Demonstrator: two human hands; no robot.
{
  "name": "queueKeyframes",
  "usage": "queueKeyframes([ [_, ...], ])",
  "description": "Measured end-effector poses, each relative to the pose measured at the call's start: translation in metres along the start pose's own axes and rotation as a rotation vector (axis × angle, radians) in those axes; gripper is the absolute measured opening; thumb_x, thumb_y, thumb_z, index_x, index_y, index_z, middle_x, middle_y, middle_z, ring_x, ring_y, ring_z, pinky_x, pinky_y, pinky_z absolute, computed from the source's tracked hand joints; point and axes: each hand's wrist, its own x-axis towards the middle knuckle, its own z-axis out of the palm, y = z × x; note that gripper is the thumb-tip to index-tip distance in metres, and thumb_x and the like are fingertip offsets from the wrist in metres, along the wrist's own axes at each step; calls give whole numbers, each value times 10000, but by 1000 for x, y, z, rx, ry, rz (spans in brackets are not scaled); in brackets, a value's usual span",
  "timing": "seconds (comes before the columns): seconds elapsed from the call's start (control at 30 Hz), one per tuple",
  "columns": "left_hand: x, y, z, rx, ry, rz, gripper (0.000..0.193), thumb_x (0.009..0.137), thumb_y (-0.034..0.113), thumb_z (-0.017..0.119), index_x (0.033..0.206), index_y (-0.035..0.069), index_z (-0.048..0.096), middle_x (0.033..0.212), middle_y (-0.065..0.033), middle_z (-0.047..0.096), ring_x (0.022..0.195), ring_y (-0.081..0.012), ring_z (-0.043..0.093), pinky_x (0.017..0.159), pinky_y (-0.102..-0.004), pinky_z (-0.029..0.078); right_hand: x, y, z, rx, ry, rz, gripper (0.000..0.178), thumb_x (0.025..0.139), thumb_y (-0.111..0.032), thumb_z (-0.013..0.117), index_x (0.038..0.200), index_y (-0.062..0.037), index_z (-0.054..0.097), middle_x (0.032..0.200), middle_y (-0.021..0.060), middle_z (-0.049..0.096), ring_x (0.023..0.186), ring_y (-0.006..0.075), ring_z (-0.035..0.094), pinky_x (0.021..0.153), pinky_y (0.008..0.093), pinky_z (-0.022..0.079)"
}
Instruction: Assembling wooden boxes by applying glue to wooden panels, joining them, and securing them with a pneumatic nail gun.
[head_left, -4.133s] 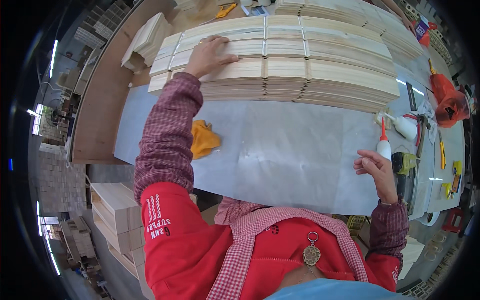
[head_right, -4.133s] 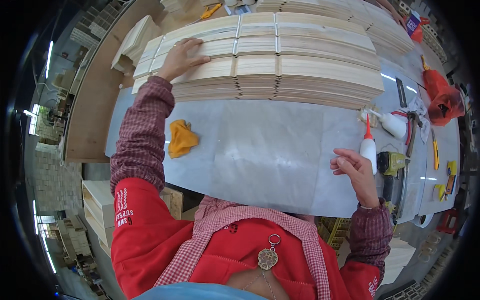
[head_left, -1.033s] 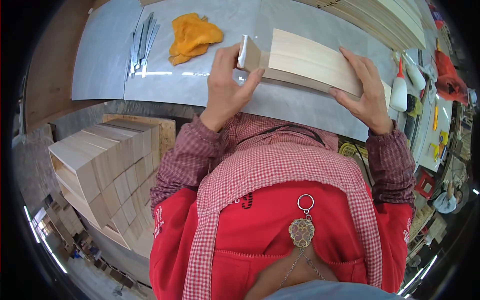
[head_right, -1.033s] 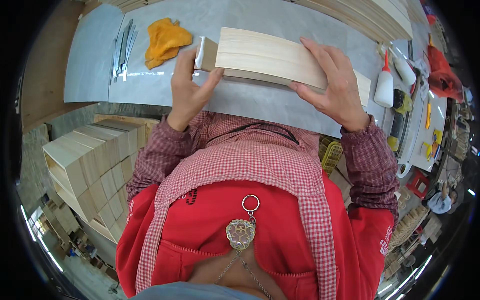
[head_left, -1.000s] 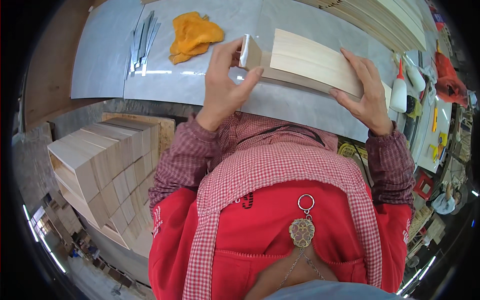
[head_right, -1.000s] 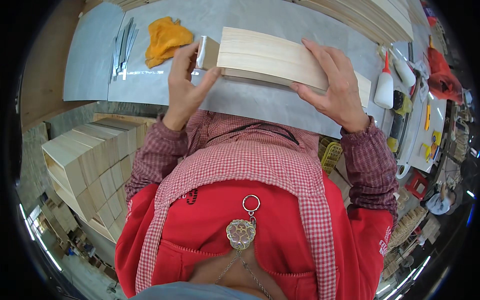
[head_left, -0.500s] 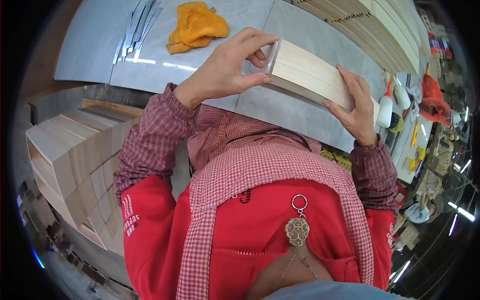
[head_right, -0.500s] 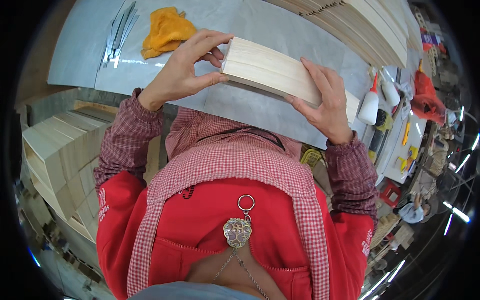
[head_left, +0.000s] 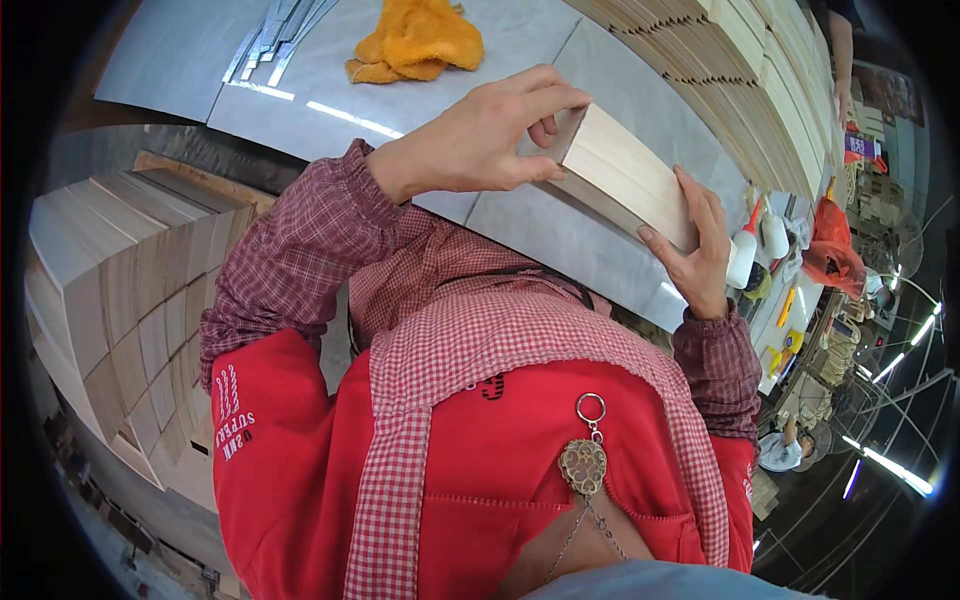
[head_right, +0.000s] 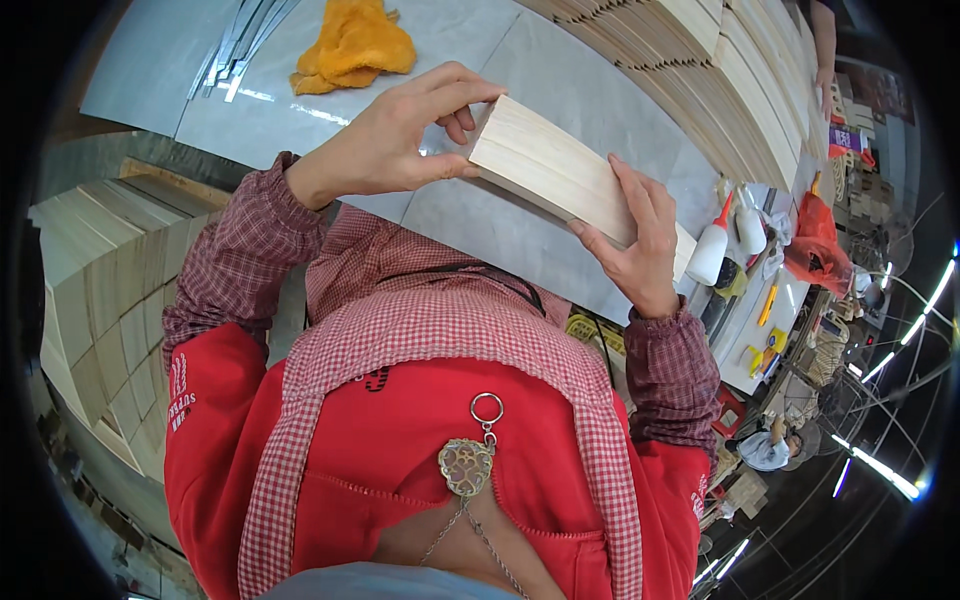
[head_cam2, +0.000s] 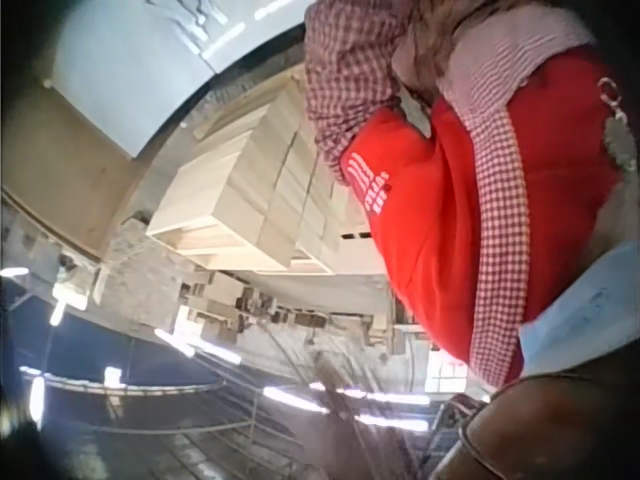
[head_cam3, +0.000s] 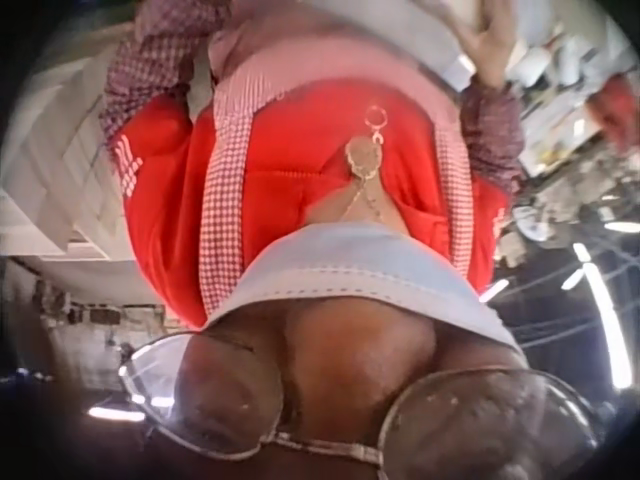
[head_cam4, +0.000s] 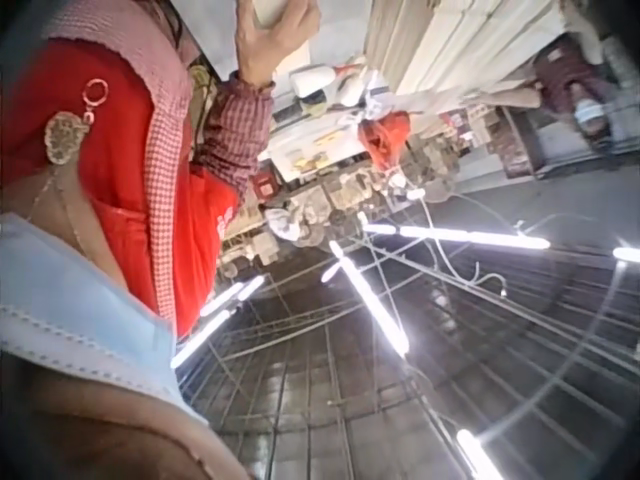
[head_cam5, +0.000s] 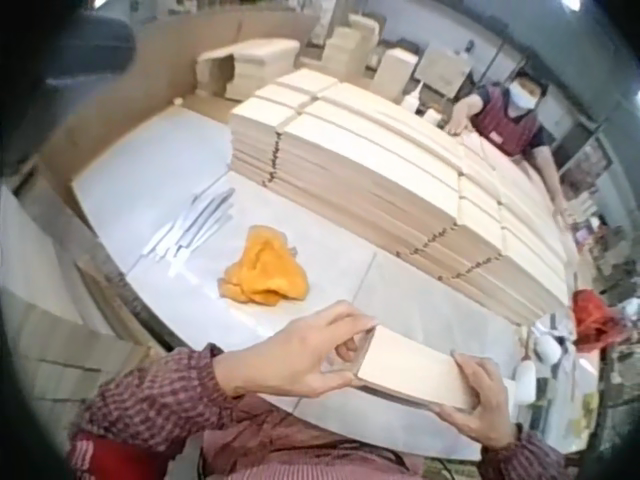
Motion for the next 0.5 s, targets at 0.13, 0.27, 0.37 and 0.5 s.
queueKeyframes([
  [0.13, 1, -1, 2, -7, -2, -2, 601, 715, 28, 735, 1271, 45, 509, 1105, -80, 518, 836, -156, 555, 775, -240, 492, 0, 0, 1, -8, -2, 3, 702, 670, -237, 784, 1307, -105, 521, 1137, 104, 550, 989, 242, 506, 866, 340, 410],
  [0.27, 0, -1, 3, -17, 6, -7, 613, 710, 31, 743, 1275, 47, 508, 1093, -74, 517, 846, -158, 552, 776, -237, 489, -1, 1, 1, -27, -5, 4, 704, 672, -243, 786, 1309, -106, 521, 1134, 104, 549, 988, 240, 505, 862, 339, 411],
  [0.37, -1, -3, 5, -102, 25, 8, 631, 702, 51, 763, 1281, 57, 512, 1080, -65, 514, 844, -152, 539, 767, -227, 482, -1, 3, 2, -42, -3, -4, 706, 672, -248, 787, 1311, -109, 521, 1134, 104, 548, 986, 240, 504, 861, 339, 411],
  [0.5, 0, -4, 5, -120, 22, 2, 638, 695, 74, 781, 1278, 67, 524, 1075, -57, 510, 837, -144, 524, 756, -217, 474, -2, 3, 2, -50, -8, 0, 707, 671, -253, 788, 1311, -111, 522, 1135, 104, 547, 986, 240, 504, 864, 339, 411],
])
